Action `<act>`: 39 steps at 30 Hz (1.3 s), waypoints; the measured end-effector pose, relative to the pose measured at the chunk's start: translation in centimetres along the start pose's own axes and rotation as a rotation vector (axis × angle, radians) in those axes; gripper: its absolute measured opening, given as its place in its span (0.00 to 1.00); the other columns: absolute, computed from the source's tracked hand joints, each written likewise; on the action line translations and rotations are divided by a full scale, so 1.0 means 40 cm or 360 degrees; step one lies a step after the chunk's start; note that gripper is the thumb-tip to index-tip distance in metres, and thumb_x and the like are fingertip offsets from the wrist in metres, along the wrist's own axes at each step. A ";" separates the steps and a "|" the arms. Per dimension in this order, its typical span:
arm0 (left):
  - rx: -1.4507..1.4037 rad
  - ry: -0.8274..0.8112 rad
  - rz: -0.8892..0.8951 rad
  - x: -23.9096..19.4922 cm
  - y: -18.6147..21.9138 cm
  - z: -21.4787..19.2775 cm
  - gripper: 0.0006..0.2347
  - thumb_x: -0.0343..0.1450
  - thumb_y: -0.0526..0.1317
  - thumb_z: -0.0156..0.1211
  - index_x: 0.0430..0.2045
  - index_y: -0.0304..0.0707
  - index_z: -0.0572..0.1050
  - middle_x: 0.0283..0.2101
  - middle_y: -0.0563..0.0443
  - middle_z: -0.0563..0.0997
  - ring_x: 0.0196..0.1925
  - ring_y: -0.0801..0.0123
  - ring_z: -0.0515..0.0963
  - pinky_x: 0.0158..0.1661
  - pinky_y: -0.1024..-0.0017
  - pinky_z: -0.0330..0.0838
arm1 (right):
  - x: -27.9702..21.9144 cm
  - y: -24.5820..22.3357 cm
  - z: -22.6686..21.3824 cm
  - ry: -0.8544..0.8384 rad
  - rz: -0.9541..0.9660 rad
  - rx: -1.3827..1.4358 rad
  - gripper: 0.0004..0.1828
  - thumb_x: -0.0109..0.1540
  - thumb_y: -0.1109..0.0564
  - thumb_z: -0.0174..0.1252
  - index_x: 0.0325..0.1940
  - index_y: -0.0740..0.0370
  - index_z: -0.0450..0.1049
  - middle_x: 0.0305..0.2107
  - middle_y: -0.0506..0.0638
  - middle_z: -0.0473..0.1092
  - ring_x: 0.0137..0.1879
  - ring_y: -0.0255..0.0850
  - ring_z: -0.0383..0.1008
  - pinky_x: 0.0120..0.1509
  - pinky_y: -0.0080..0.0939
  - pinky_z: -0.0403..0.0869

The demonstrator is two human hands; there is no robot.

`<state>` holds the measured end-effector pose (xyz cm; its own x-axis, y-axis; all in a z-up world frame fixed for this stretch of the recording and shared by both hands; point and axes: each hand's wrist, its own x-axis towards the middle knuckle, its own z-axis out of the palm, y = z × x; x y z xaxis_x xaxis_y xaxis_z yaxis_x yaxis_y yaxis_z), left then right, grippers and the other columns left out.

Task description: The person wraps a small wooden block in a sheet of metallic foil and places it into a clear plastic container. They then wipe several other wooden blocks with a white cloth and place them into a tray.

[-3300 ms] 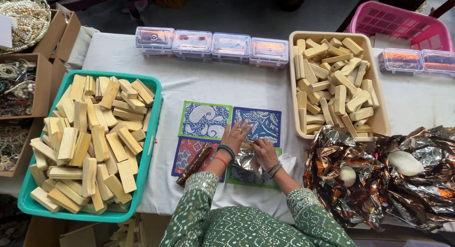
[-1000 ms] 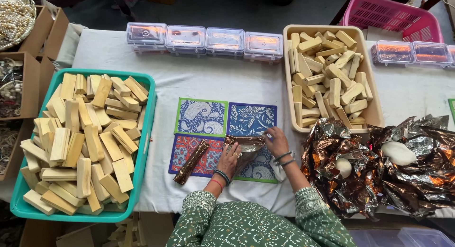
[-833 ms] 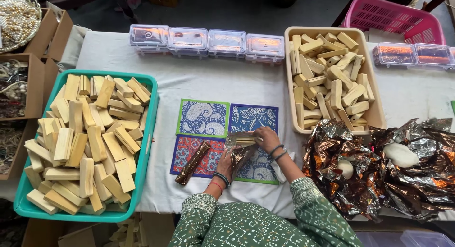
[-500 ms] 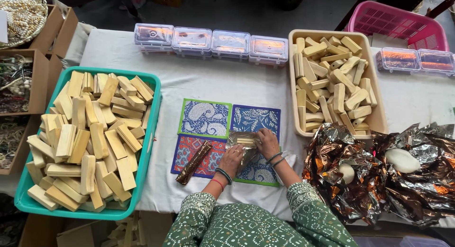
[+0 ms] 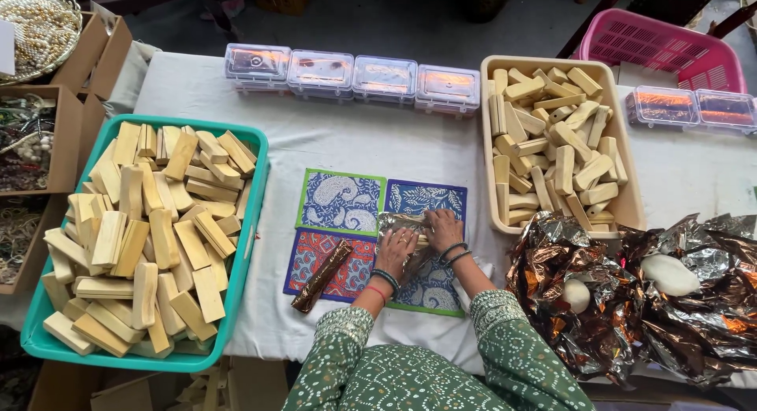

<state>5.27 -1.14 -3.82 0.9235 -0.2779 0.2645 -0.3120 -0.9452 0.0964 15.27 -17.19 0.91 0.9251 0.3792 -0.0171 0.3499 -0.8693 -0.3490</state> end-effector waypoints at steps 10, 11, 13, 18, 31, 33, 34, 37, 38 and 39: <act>-0.0094 -0.0123 0.0062 0.009 -0.014 -0.036 0.21 0.63 0.41 0.61 0.52 0.42 0.75 0.50 0.51 0.76 0.58 0.62 0.72 0.68 0.57 0.59 | -0.058 0.019 -0.016 0.0209 -0.0197 0.0162 0.12 0.54 0.60 0.62 0.41 0.49 0.81 0.35 0.46 0.69 0.50 0.48 0.69 0.49 0.49 0.69; -0.0031 0.0004 0.0035 0.001 -0.012 -0.015 0.18 0.64 0.40 0.61 0.49 0.44 0.76 0.49 0.53 0.76 0.57 0.63 0.73 0.65 0.59 0.62 | -0.069 0.008 -0.034 0.0270 -0.0323 0.0176 0.12 0.52 0.61 0.63 0.39 0.51 0.80 0.35 0.47 0.69 0.51 0.48 0.69 0.49 0.49 0.68; 0.0029 0.0131 0.0005 -0.010 -0.009 -0.014 0.15 0.65 0.39 0.61 0.47 0.45 0.78 0.48 0.55 0.77 0.56 0.65 0.74 0.62 0.61 0.65 | -0.093 -0.019 -0.068 0.0327 -0.0451 0.0188 0.13 0.49 0.62 0.63 0.37 0.54 0.79 0.35 0.49 0.69 0.51 0.49 0.69 0.49 0.49 0.68; -0.0401 0.0016 -0.0203 -0.017 0.016 -0.147 0.10 0.66 0.43 0.62 0.34 0.40 0.74 0.40 0.48 0.77 0.46 0.58 0.75 0.47 0.59 0.69 | -0.153 -0.064 -0.115 0.0325 -0.0512 0.0312 0.11 0.54 0.62 0.62 0.40 0.54 0.79 0.36 0.47 0.71 0.51 0.47 0.70 0.51 0.49 0.68; -0.0783 -0.0410 0.0362 -0.147 0.119 -0.196 0.19 0.62 0.53 0.66 0.39 0.42 0.81 0.55 0.43 0.76 0.60 0.52 0.72 0.54 0.51 0.63 | -0.200 -0.054 -0.107 0.0232 -0.0615 0.0102 0.13 0.52 0.61 0.62 0.39 0.50 0.80 0.38 0.42 0.73 0.49 0.43 0.70 0.50 0.46 0.67; -0.0779 -0.0935 0.0137 -0.152 0.109 -0.153 0.13 0.76 0.50 0.58 0.43 0.43 0.81 0.54 0.48 0.80 0.63 0.58 0.75 0.63 0.59 0.69 | -0.210 -0.042 -0.099 0.0040 -0.0629 -0.0029 0.17 0.50 0.60 0.63 0.43 0.53 0.80 0.38 0.45 0.71 0.48 0.45 0.69 0.49 0.46 0.68; -0.0777 -0.0934 0.0142 -0.145 0.101 -0.137 0.13 0.76 0.50 0.58 0.43 0.43 0.81 0.54 0.48 0.80 0.63 0.58 0.75 0.63 0.59 0.69 | -0.213 -0.035 -0.088 0.0045 -0.0625 -0.0031 0.17 0.50 0.60 0.63 0.43 0.53 0.80 0.38 0.45 0.71 0.48 0.45 0.69 0.49 0.46 0.68; -0.0794 -0.0497 -0.0185 -0.109 0.073 -0.143 0.09 0.78 0.44 0.55 0.45 0.41 0.78 0.56 0.50 0.79 0.61 0.61 0.75 0.62 0.61 0.70 | -0.225 -0.023 -0.062 0.0130 -0.0721 -0.0034 0.17 0.52 0.60 0.63 0.46 0.53 0.79 0.40 0.43 0.72 0.49 0.44 0.70 0.49 0.46 0.68; -0.0653 -0.0140 -0.0127 -0.085 0.059 -0.180 0.10 0.73 0.41 0.58 0.45 0.41 0.79 0.56 0.48 0.78 0.62 0.58 0.74 0.62 0.58 0.67 | -0.229 -0.024 -0.060 0.0133 -0.0709 -0.0026 0.18 0.52 0.60 0.63 0.47 0.53 0.79 0.41 0.43 0.72 0.49 0.44 0.71 0.50 0.46 0.68; -0.0506 0.0215 -0.0059 -0.057 0.045 -0.218 0.13 0.68 0.38 0.60 0.45 0.41 0.80 0.56 0.46 0.77 0.62 0.56 0.72 0.62 0.55 0.64 | -0.231 -0.024 -0.059 0.0137 -0.0698 -0.0020 0.19 0.52 0.61 0.63 0.48 0.53 0.79 0.41 0.43 0.73 0.50 0.43 0.71 0.52 0.46 0.69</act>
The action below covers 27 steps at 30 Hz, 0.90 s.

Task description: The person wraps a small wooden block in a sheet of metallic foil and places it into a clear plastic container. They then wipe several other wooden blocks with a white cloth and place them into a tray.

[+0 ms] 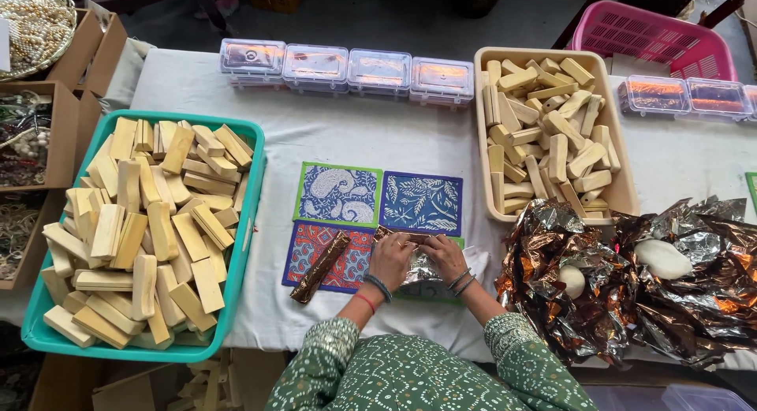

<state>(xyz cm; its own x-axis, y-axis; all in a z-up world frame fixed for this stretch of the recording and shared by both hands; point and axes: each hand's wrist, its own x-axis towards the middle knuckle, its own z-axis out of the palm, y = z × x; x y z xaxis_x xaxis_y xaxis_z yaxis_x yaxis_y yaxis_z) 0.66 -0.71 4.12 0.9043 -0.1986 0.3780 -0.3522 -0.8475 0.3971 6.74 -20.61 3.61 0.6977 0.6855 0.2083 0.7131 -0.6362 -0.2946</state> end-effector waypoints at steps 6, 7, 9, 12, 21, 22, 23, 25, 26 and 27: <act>0.0128 -0.0487 -0.0064 -0.021 -0.063 0.032 0.17 0.65 0.40 0.62 0.47 0.37 0.78 0.54 0.47 0.75 0.62 0.56 0.69 0.58 0.56 0.63 | -0.018 -0.023 -0.019 -0.0113 0.0092 0.0066 0.21 0.54 0.59 0.63 0.52 0.56 0.78 0.45 0.47 0.73 0.52 0.44 0.71 0.53 0.47 0.69; 0.0126 -0.0491 -0.0055 -0.019 -0.066 0.031 0.17 0.65 0.40 0.62 0.47 0.37 0.78 0.54 0.47 0.75 0.62 0.56 0.69 0.58 0.56 0.63 | -0.022 -0.025 -0.020 -0.0110 0.0101 0.0065 0.21 0.54 0.59 0.63 0.52 0.56 0.78 0.45 0.47 0.73 0.52 0.44 0.71 0.53 0.47 0.69; 0.0199 -0.0516 -0.0073 -0.019 -0.069 0.030 0.15 0.65 0.39 0.62 0.45 0.38 0.79 0.54 0.47 0.76 0.61 0.56 0.70 0.58 0.58 0.64 | -0.035 -0.028 -0.023 -0.0018 0.0054 0.0029 0.23 0.56 0.59 0.63 0.56 0.59 0.76 0.47 0.49 0.72 0.54 0.46 0.71 0.54 0.47 0.69; 0.0034 -0.0688 -0.0290 -0.022 -0.066 0.035 0.10 0.73 0.40 0.58 0.46 0.41 0.79 0.54 0.51 0.76 0.61 0.60 0.71 0.60 0.60 0.64 | -0.031 -0.033 -0.030 -0.0088 0.0118 0.0062 0.21 0.57 0.59 0.62 0.55 0.58 0.77 0.48 0.49 0.72 0.54 0.45 0.71 0.54 0.47 0.69; 0.0244 -0.0081 0.0081 0.083 -0.071 0.067 0.19 0.60 0.42 0.62 0.46 0.40 0.79 0.48 0.48 0.79 0.55 0.59 0.74 0.58 0.53 0.61 | -0.030 -0.047 -0.046 -0.0026 0.0120 0.0185 0.17 0.56 0.61 0.61 0.49 0.60 0.78 0.46 0.51 0.72 0.54 0.48 0.71 0.55 0.49 0.69; 0.0239 -0.0080 0.0087 0.071 -0.090 0.109 0.19 0.60 0.42 0.62 0.46 0.40 0.79 0.48 0.48 0.79 0.55 0.59 0.74 0.58 0.53 0.61 | -0.038 -0.042 -0.039 -0.0025 0.0127 0.0180 0.17 0.56 0.61 0.61 0.49 0.60 0.78 0.46 0.51 0.72 0.54 0.48 0.71 0.55 0.49 0.69; 0.0285 -0.0231 -0.0012 0.060 -0.108 0.151 0.15 0.66 0.39 0.58 0.47 0.42 0.79 0.48 0.50 0.80 0.54 0.61 0.75 0.62 0.55 0.61 | -0.045 -0.035 -0.032 0.0100 0.0237 0.0232 0.14 0.57 0.61 0.61 0.47 0.59 0.79 0.46 0.50 0.73 0.54 0.49 0.72 0.57 0.48 0.71; 0.0323 -0.0390 -0.0097 0.059 -0.115 0.184 0.12 0.72 0.35 0.54 0.49 0.43 0.79 0.48 0.53 0.80 0.53 0.62 0.76 0.66 0.56 0.61 | -0.079 0.018 0.037 0.0228 0.0362 0.0279 0.12 0.58 0.62 0.61 0.46 0.59 0.79 0.45 0.50 0.74 0.53 0.49 0.73 0.58 0.48 0.72; 0.0378 -0.0408 -0.0093 0.061 -0.105 0.173 0.12 0.73 0.36 0.53 0.48 0.43 0.79 0.46 0.52 0.80 0.52 0.62 0.76 0.65 0.56 0.61 | -0.106 0.062 0.101 0.0325 0.0794 0.0331 0.10 0.60 0.61 0.61 0.46 0.58 0.80 0.43 0.51 0.74 0.52 0.50 0.74 0.57 0.48 0.73; 0.0432 -0.0426 -0.0088 0.063 -0.096 0.162 0.12 0.73 0.36 0.51 0.47 0.42 0.79 0.45 0.51 0.80 0.51 0.61 0.77 0.65 0.56 0.61 | -0.133 0.105 0.165 0.0419 0.1228 0.0378 0.08 0.63 0.59 0.61 0.46 0.57 0.80 0.42 0.52 0.74 0.50 0.50 0.75 0.56 0.48 0.74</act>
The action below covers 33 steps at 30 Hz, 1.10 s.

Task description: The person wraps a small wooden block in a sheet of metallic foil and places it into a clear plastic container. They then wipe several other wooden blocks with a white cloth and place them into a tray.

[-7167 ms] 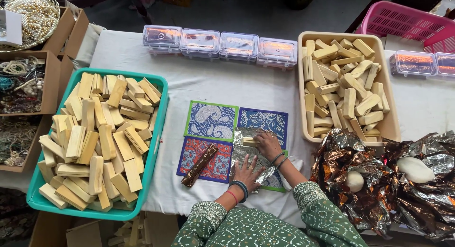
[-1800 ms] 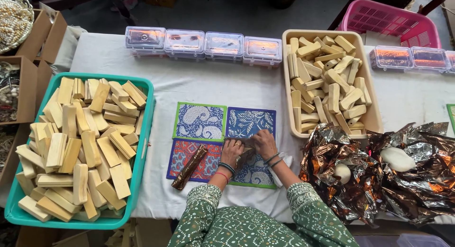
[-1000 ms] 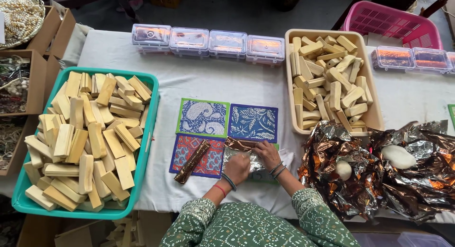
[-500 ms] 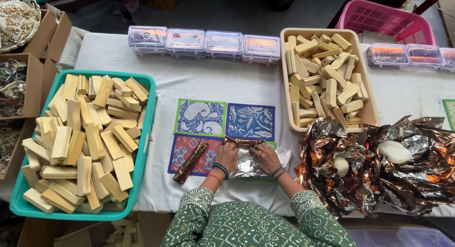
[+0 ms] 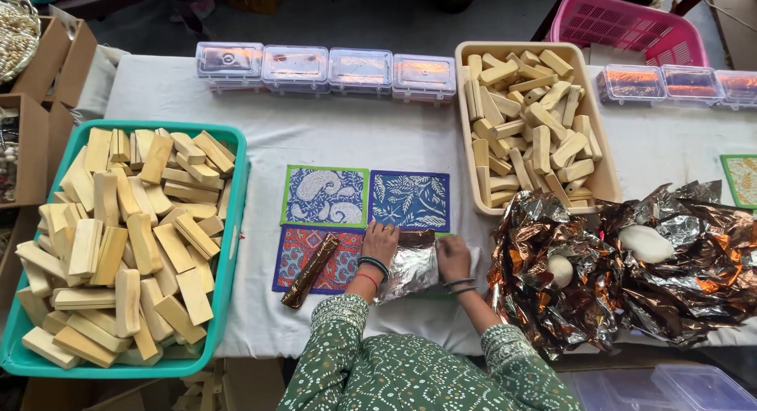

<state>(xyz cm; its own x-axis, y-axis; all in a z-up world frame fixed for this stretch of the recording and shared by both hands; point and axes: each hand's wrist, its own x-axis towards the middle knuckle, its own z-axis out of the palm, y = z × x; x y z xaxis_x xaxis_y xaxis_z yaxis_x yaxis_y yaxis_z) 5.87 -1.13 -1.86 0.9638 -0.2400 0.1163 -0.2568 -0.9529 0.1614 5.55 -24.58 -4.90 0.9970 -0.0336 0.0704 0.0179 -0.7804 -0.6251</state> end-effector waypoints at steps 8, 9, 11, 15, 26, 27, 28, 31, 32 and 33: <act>0.0039 0.0131 -0.0039 -0.024 0.008 -0.027 0.15 0.71 0.36 0.54 0.53 0.41 0.77 0.45 0.51 0.79 0.51 0.61 0.76 0.64 0.57 0.62 | 0.058 -0.211 -0.131 -0.0112 -0.0590 0.0026 0.19 0.53 0.59 0.66 0.49 0.58 0.79 0.46 0.51 0.74 0.57 0.51 0.70 0.57 0.50 0.72; 0.0026 0.0169 -0.0079 -0.030 0.005 -0.008 0.17 0.73 0.36 0.56 0.57 0.41 0.76 0.46 0.52 0.78 0.52 0.62 0.75 0.64 0.59 0.62 | 0.064 -0.207 -0.124 -0.0262 -0.0608 -0.0155 0.20 0.51 0.58 0.67 0.48 0.56 0.80 0.45 0.48 0.75 0.56 0.50 0.70 0.56 0.50 0.71; -0.0054 0.0119 -0.0184 -0.034 0.003 -0.059 0.19 0.68 0.42 0.62 0.54 0.39 0.76 0.48 0.49 0.77 0.54 0.60 0.74 0.63 0.58 0.60 | 0.063 -0.163 -0.109 -0.0268 -0.0587 -0.0185 0.17 0.53 0.57 0.67 0.47 0.54 0.81 0.45 0.46 0.75 0.56 0.48 0.71 0.57 0.49 0.72; -0.0081 -0.0024 -0.0342 -0.035 -0.004 -0.062 0.22 0.64 0.51 0.72 0.47 0.41 0.77 0.52 0.50 0.76 0.58 0.60 0.71 0.65 0.53 0.55 | 0.064 -0.121 -0.103 -0.0225 -0.0494 -0.0359 0.14 0.54 0.62 0.62 0.42 0.51 0.83 0.45 0.45 0.76 0.59 0.46 0.72 0.56 0.48 0.72; -0.0053 0.0015 -0.0347 -0.028 -0.021 -0.088 0.24 0.61 0.51 0.73 0.47 0.42 0.76 0.50 0.51 0.76 0.58 0.62 0.71 0.65 0.45 0.52 | 0.125 -0.248 -0.056 -0.0643 -0.0815 -0.0499 0.18 0.55 0.52 0.67 0.49 0.51 0.79 0.46 0.43 0.74 0.56 0.44 0.71 0.53 0.51 0.69; -0.0039 0.0027 -0.0349 -0.029 -0.026 -0.092 0.26 0.60 0.52 0.73 0.49 0.41 0.75 0.50 0.51 0.76 0.57 0.61 0.72 0.64 0.45 0.53 | 0.122 -0.236 -0.040 -0.0704 -0.0795 -0.0605 0.21 0.55 0.51 0.67 0.52 0.50 0.78 0.48 0.43 0.73 0.55 0.43 0.70 0.52 0.51 0.67; -0.0037 0.0029 -0.0360 -0.026 -0.043 -0.102 0.26 0.60 0.52 0.73 0.49 0.41 0.75 0.50 0.51 0.76 0.57 0.61 0.72 0.64 0.45 0.53 | 0.120 -0.243 -0.045 -0.0709 -0.0805 -0.0604 0.21 0.55 0.51 0.67 0.52 0.50 0.78 0.48 0.43 0.73 0.55 0.43 0.70 0.52 0.51 0.67; -0.0056 -0.0187 -0.0431 -0.026 -0.069 -0.129 0.26 0.62 0.53 0.73 0.48 0.40 0.74 0.51 0.49 0.76 0.56 0.60 0.72 0.65 0.47 0.54 | 0.102 -0.246 -0.067 -0.0618 -0.0847 -0.0534 0.19 0.56 0.51 0.66 0.52 0.49 0.78 0.48 0.41 0.74 0.56 0.41 0.71 0.55 0.49 0.65; -0.0060 -0.0208 -0.0425 -0.026 -0.074 -0.141 0.25 0.62 0.51 0.73 0.49 0.41 0.74 0.51 0.50 0.77 0.56 0.60 0.73 0.66 0.48 0.55 | 0.097 -0.247 -0.071 -0.0558 -0.0910 -0.0507 0.20 0.57 0.51 0.65 0.53 0.50 0.77 0.49 0.42 0.74 0.56 0.41 0.70 0.56 0.49 0.64; -0.0060 -0.0229 -0.0416 -0.026 -0.082 -0.155 0.24 0.62 0.48 0.73 0.50 0.42 0.74 0.51 0.51 0.77 0.56 0.61 0.74 0.67 0.50 0.55 | 0.092 -0.249 -0.073 -0.0494 -0.0970 -0.0477 0.21 0.57 0.52 0.65 0.54 0.51 0.76 0.50 0.43 0.73 0.57 0.42 0.70 0.56 0.48 0.64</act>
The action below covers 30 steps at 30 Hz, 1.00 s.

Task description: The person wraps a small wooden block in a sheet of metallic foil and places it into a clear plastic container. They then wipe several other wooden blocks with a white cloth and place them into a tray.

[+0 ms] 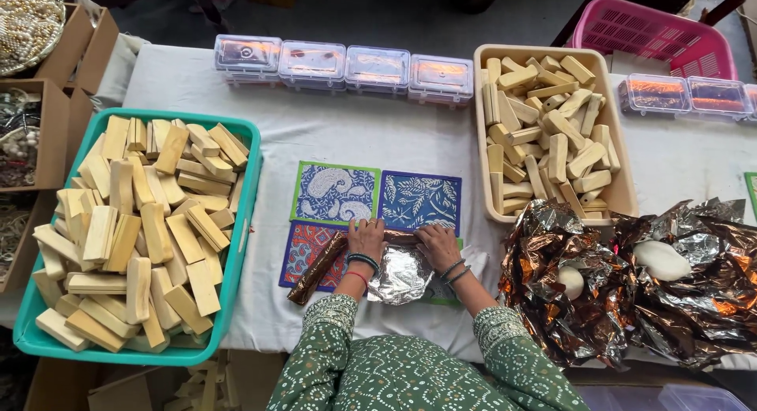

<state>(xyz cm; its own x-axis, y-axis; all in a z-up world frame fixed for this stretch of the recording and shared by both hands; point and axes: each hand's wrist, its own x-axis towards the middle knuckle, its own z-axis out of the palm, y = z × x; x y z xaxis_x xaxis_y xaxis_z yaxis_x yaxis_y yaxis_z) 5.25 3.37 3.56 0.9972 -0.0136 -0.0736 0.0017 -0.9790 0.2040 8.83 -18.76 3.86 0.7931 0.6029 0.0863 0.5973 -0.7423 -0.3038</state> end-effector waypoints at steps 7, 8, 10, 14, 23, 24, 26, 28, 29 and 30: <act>0.0227 0.0478 0.0078 0.024 -0.002 0.105 0.22 0.67 0.38 0.70 0.57 0.46 0.73 0.58 0.53 0.75 0.63 0.63 0.71 0.66 0.50 0.56 | -0.009 0.010 0.047 0.0224 -0.0109 -0.0195 0.25 0.55 0.54 0.63 0.56 0.59 0.71 0.52 0.47 0.72 0.57 0.43 0.70 0.58 0.48 0.64; 0.0073 0.0348 0.0195 0.015 0.013 0.048 0.26 0.62 0.38 0.70 0.57 0.45 0.72 0.59 0.52 0.74 0.64 0.62 0.69 0.66 0.49 0.54 | -0.008 0.005 0.040 0.0191 -0.0095 -0.0191 0.25 0.55 0.54 0.63 0.55 0.59 0.71 0.52 0.47 0.72 0.57 0.43 0.70 0.58 0.48 0.64; -0.0082 0.0217 0.0310 0.009 0.034 -0.017 0.30 0.58 0.38 0.71 0.57 0.44 0.71 0.60 0.50 0.73 0.66 0.61 0.67 0.66 0.48 0.51 | -0.004 0.001 0.033 0.0158 -0.0080 -0.0189 0.24 0.55 0.55 0.63 0.55 0.60 0.71 0.51 0.47 0.72 0.57 0.43 0.70 0.58 0.48 0.65; -0.0254 0.0085 0.0405 0.023 0.053 -0.038 0.27 0.62 0.41 0.69 0.57 0.39 0.71 0.57 0.47 0.73 0.65 0.58 0.66 0.68 0.48 0.49 | 0.003 0.003 0.028 0.0150 -0.0114 -0.0222 0.22 0.55 0.57 0.62 0.53 0.59 0.71 0.50 0.48 0.72 0.56 0.43 0.70 0.58 0.49 0.65; 0.0007 0.0263 0.0446 0.056 0.036 0.067 0.08 0.69 0.35 0.54 0.40 0.44 0.77 0.47 0.52 0.78 0.56 0.63 0.73 0.68 0.47 0.52 | 0.014 -0.034 -0.043 0.0060 0.0039 0.0092 0.28 0.54 0.52 0.65 0.58 0.58 0.71 0.48 0.49 0.71 0.56 0.46 0.69 0.56 0.50 0.64; 0.0000 0.0281 0.0447 0.051 0.038 0.063 0.08 0.70 0.35 0.54 0.40 0.44 0.77 0.47 0.53 0.78 0.56 0.63 0.74 0.68 0.46 0.52 | 0.015 -0.038 -0.056 0.0046 0.0047 0.0188 0.30 0.55 0.49 0.66 0.59 0.59 0.71 0.47 0.50 0.71 0.55 0.47 0.69 0.54 0.51 0.63; 0.0016 0.0246 0.0432 0.047 0.036 0.067 0.08 0.71 0.35 0.54 0.42 0.45 0.76 0.48 0.53 0.78 0.57 0.64 0.73 0.69 0.45 0.52 | 0.018 -0.015 -0.025 0.0016 0.0069 0.0176 0.26 0.58 0.49 0.64 0.59 0.55 0.72 0.46 0.48 0.71 0.55 0.46 0.69 0.53 0.51 0.64; 0.0032 0.0213 0.0412 0.036 0.038 0.042 0.09 0.72 0.35 0.54 0.44 0.45 0.76 0.49 0.54 0.77 0.58 0.65 0.73 0.70 0.45 0.52 | 0.026 -0.003 -0.006 -0.0015 0.0086 0.0165 0.23 0.60 0.48 0.63 0.58 0.52 0.73 0.45 0.46 0.71 0.54 0.45 0.69 0.53 0.50 0.64; -0.0024 0.0238 0.0378 0.028 0.041 0.015 0.14 0.67 0.37 0.57 0.48 0.41 0.74 0.50 0.51 0.77 0.58 0.63 0.72 0.67 0.44 0.52 | 0.032 -0.001 -0.004 -0.0109 0.0113 0.0124 0.21 0.60 0.48 0.62 0.57 0.50 0.74 0.43 0.46 0.70 0.52 0.45 0.69 0.52 0.51 0.64; -0.0080 0.0264 0.0347 0.020 0.047 -0.012 0.21 0.62 0.39 0.60 0.51 0.37 0.73 0.51 0.48 0.76 0.57 0.61 0.72 0.64 0.43 0.52 | 0.036 0.001 -0.003 -0.0202 0.0142 0.0081 0.19 0.61 0.47 0.62 0.55 0.49 0.74 0.41 0.46 0.69 0.51 0.45 0.69 0.50 0.51 0.64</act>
<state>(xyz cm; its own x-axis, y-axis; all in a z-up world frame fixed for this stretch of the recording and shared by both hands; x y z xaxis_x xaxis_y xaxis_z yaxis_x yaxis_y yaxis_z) 6.10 1.64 4.36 0.9731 -0.1854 0.1371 -0.2147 -0.9451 0.2463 10.02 -17.96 4.08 0.8194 0.5698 -0.0629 0.5157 -0.7806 -0.3531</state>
